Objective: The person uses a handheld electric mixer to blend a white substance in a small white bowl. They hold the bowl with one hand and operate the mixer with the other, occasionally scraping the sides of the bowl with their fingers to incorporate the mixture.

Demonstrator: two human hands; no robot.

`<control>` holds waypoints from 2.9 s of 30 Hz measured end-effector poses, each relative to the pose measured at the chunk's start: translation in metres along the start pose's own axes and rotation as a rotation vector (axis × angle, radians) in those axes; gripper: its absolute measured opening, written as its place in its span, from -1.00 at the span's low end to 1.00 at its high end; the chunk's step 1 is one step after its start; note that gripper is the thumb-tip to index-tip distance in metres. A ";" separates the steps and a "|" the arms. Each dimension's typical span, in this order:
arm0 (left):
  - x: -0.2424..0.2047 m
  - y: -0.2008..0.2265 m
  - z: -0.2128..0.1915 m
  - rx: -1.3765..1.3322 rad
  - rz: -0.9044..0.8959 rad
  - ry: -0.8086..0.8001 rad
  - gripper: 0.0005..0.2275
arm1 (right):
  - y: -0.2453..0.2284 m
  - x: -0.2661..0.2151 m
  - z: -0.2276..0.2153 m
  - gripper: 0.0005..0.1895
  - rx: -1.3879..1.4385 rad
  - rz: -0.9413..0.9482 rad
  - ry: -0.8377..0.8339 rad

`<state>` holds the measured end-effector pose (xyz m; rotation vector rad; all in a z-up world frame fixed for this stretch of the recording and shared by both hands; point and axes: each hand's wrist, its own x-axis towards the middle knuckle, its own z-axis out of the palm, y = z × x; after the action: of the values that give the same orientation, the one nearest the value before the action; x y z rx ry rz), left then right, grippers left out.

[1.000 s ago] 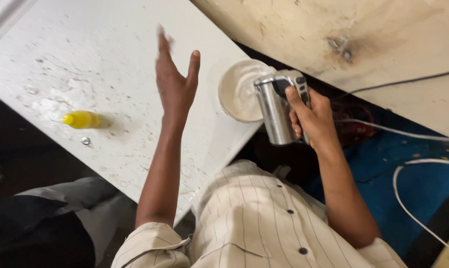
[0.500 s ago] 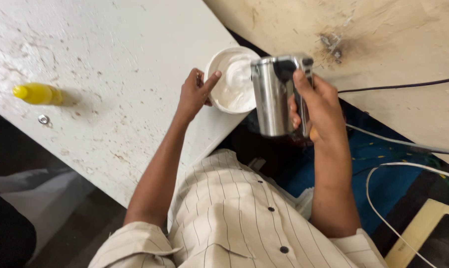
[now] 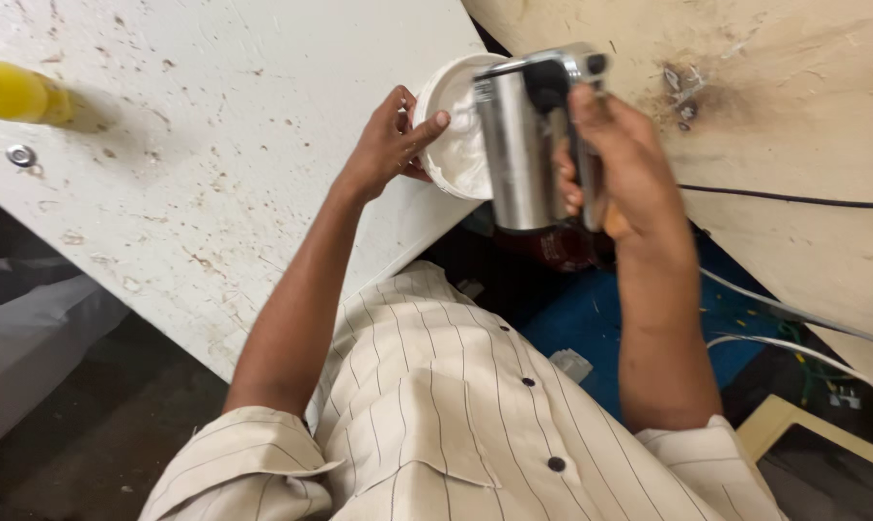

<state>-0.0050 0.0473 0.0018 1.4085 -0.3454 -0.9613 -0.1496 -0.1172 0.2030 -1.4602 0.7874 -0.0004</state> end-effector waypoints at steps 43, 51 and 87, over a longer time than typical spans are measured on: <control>0.026 0.077 -0.085 0.588 -0.037 0.248 -0.54 | 0.042 -0.017 -0.003 -0.60 0.096 -0.016 0.011; -0.003 0.009 0.007 0.522 -0.083 0.258 -0.43 | 0.044 -0.017 -0.009 -0.57 0.067 -0.051 -0.014; -0.075 -0.042 0.076 -0.106 0.022 0.634 -0.50 | 0.027 0.017 -0.051 -0.49 -0.553 -0.339 -0.303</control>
<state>-0.1194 0.0567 0.0019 1.5250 0.1611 -0.4657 -0.1728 -0.1660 0.1761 -2.0451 0.2891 0.1895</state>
